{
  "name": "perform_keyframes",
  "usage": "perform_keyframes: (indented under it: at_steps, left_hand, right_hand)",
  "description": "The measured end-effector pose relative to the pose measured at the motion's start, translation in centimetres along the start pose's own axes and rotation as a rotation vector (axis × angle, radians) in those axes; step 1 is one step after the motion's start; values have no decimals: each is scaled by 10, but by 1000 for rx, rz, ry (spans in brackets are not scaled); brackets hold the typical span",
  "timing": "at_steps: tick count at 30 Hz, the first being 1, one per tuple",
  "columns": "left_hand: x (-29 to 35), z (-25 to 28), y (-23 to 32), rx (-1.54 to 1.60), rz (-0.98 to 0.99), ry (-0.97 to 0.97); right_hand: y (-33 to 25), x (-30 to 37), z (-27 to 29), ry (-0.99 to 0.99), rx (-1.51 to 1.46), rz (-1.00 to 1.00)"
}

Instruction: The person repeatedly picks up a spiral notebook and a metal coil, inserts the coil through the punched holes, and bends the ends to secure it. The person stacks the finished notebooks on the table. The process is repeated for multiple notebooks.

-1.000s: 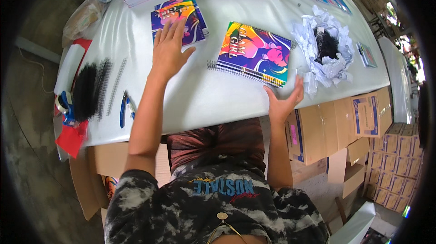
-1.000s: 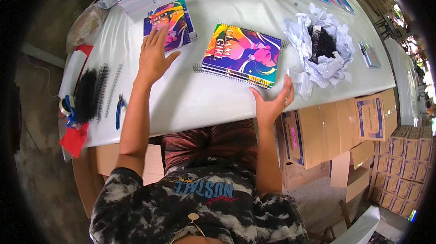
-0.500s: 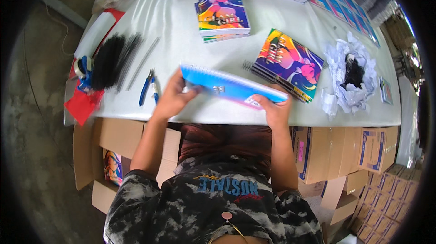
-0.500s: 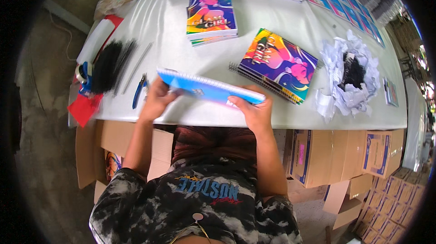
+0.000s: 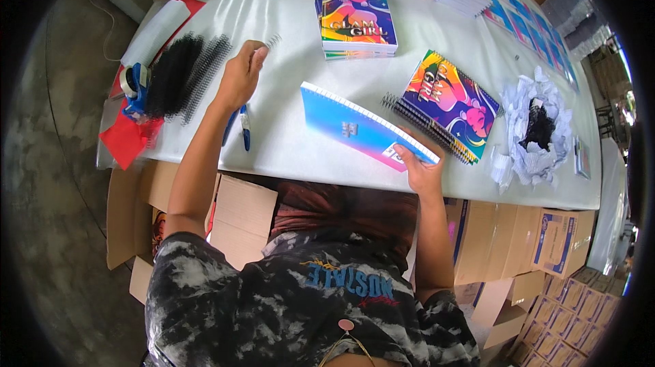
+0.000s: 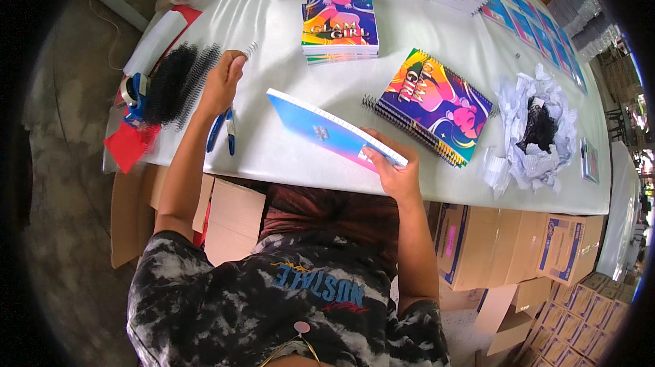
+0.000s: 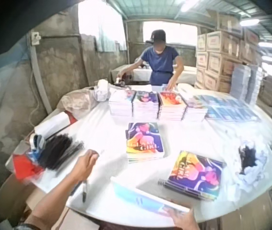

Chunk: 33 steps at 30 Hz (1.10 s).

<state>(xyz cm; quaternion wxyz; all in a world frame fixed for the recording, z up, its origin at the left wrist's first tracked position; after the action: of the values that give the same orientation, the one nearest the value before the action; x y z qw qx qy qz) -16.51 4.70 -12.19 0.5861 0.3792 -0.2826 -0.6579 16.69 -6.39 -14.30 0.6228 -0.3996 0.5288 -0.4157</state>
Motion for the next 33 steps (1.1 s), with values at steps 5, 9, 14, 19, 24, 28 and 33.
perform_keyframes:
  at_steps: [5,9,14,19,24,28,33]
  left_hand:
    - [49,-20,65,278,-140,-255]
    - [50,-26,59,131,-8,-194]
    - [49,-34,60,238,-78,-170]
    - [43,-37,54,401,125,-297]
    - [33,-29,59,807,532,-545]
    - [19,-22,82,485,-71,-483]
    - [27,-16,124,-200,-341,-493]
  right_hand:
    - [5,-1,4,18,94,-6]
    - [2,-3,3,20,88,3]
    - [2,-2,2,30,43,-29]
    - [1,-1,2,-11,62,-27]
    - [-11,-7,-1,-77,65,177]
    - [-4,-3,4,-30,55,14]
    - [6,3,-1,-46,27,-73]
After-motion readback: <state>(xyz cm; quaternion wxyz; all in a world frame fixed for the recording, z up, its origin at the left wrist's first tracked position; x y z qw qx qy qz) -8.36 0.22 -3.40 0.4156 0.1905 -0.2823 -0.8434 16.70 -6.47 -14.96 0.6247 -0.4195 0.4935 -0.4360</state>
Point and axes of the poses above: each hand's wrist, its own x-axis away from the middle knuckle, its own z-axis out of the back of the hand, y = z × x, the point moved 5 cm from there along -x, towards the middle knuckle, and after that the axes turned 10 degrees about x, right-handed, at the moved point
